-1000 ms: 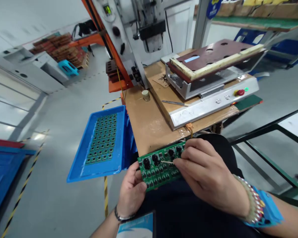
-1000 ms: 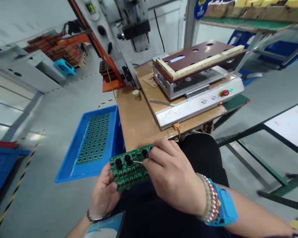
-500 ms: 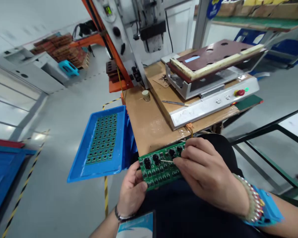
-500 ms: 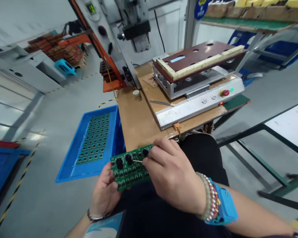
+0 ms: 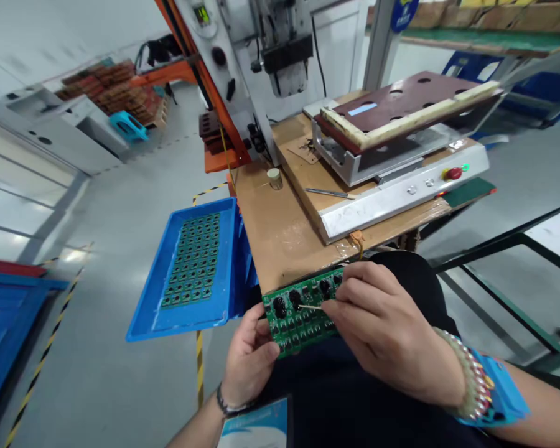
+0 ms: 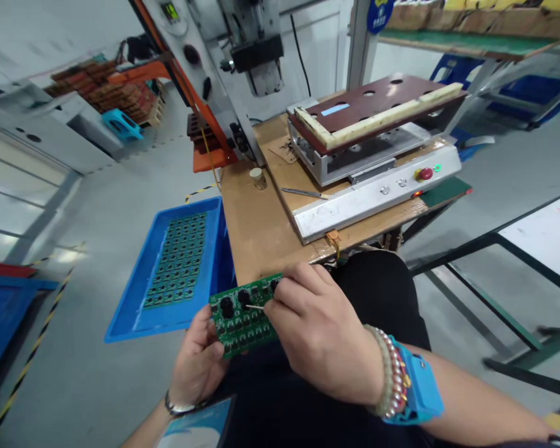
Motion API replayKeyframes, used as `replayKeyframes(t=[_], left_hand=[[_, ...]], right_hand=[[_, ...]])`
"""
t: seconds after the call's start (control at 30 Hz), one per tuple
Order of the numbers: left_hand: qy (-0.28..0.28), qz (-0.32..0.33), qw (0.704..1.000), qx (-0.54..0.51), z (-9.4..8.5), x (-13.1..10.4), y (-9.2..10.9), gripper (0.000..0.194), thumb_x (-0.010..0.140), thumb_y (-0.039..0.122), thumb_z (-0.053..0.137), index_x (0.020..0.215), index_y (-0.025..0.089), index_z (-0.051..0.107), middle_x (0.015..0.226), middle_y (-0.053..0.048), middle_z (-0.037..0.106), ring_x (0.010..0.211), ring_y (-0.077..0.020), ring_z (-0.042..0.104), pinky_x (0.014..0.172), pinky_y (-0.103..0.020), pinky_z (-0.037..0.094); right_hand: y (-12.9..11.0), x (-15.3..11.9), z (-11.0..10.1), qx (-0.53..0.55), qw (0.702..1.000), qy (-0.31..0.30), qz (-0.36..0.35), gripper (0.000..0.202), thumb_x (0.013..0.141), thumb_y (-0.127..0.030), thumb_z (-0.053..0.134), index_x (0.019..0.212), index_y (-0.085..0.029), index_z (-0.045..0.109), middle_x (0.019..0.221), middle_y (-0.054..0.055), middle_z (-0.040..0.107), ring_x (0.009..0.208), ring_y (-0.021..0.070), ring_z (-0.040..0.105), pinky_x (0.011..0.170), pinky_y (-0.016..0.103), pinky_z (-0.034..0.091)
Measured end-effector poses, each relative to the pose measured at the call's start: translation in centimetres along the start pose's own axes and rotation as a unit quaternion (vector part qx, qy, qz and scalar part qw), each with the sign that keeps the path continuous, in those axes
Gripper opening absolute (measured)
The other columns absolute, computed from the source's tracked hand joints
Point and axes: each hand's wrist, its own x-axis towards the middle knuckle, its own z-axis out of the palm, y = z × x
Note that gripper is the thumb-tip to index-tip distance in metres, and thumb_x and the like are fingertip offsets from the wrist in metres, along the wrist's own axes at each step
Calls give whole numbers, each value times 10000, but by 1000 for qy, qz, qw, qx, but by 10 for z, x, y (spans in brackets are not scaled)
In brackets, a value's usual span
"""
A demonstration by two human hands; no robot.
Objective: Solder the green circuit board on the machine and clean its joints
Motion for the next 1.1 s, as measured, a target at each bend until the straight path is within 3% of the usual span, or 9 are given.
replayKeyframes(t=[0.13, 0.33, 0.5, 0.83, 1.1], left_hand=[[4, 6, 1000, 1, 0, 0, -1, 443, 708, 241, 768, 1133, 334, 686, 877, -21, 736, 648, -159, 671, 640, -278, 566], [10, 3, 1000, 6, 1, -1, 0, 428, 718, 247, 766, 1122, 363, 685, 893, 9, 738, 623, -129, 660, 641, -262, 566], [32, 11, 999, 16, 1, 0, 1, 442, 682, 249, 786, 1108, 326, 698, 856, -22, 736, 599, -168, 664, 603, -300, 574], [-3, 8, 1000, -2, 2, 2, 0, 446, 717, 246, 763, 1139, 365, 682, 924, -15, 741, 603, -140, 663, 584, -252, 570], [4, 6, 1000, 0, 1, -1, 0, 457, 706, 233, 772, 1137, 355, 683, 893, -7, 738, 614, -136, 665, 602, -253, 571]], right_hand=[[-1, -1, 0, 8, 1000, -6, 4, 164, 859, -53, 500, 805, -107, 645, 706, 50, 503, 837, 176, 429, 764, 333, 421], [-1, -1, 1, 5, 1000, -5, -2, 162, 846, -36, 505, 773, -106, 632, 708, 52, 503, 837, 176, 429, 745, 326, 409], [-1, -2, -2, 10, 1000, -9, 7, 163, 845, -44, 508, 747, -116, 617, 712, 52, 516, 819, 172, 434, 740, 330, 411], [1, -2, -4, -8, 1000, 20, 8, 127, 829, -38, 545, 790, -106, 645, 701, 53, 520, 835, 180, 454, 763, 345, 437], [1, -1, -1, -7, 999, 33, 9, 131, 829, -27, 540, 821, -86, 657, 703, 57, 529, 828, 177, 450, 740, 345, 440]])
